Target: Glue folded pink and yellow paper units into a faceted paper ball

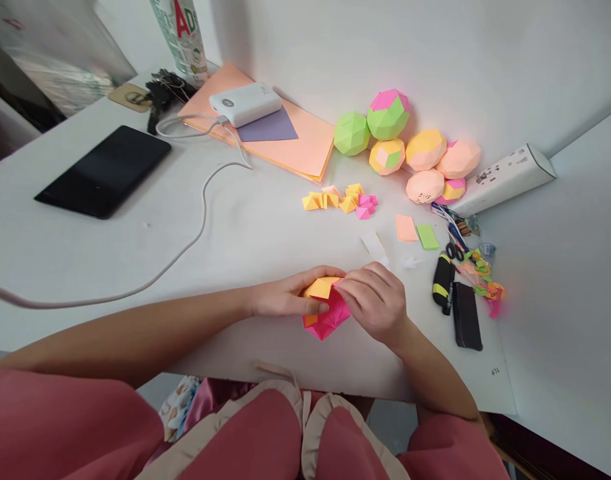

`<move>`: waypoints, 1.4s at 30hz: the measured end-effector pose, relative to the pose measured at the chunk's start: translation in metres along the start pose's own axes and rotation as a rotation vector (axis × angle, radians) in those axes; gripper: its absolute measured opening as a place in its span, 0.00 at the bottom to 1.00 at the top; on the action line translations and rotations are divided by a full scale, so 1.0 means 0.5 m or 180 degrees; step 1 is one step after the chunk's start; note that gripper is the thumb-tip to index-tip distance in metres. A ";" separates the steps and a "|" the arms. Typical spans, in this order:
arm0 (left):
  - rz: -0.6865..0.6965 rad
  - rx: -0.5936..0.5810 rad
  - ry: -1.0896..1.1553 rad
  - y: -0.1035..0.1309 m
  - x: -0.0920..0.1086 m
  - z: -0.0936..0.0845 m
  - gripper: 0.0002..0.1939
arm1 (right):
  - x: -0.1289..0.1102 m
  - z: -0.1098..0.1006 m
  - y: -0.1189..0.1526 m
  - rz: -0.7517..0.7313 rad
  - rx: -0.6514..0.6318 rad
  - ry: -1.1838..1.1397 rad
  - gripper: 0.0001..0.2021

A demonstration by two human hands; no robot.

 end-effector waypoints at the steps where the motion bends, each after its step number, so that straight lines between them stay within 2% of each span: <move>1: 0.0028 -0.0007 -0.0054 0.000 0.002 0.001 0.27 | -0.002 0.000 -0.001 -0.0025 -0.0036 0.0041 0.07; 29: 0.0104 -0.0024 -0.0107 0.003 0.003 0.001 0.26 | 0.002 -0.006 -0.008 0.0051 -0.0055 -0.0027 0.07; 42: 0.0228 -0.0048 -0.0152 0.002 0.007 0.004 0.25 | -0.006 -0.006 -0.010 -0.0070 -0.0082 0.0059 0.09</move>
Point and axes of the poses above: each hand's wrist, its own y-axis away from the middle knuckle, its own z-axis out of the palm, x = y × z, the point moved 8 cm from there along -y, towards the middle knuckle, and after that the axes turned 9 degrees about x, right-handed, at the moved point
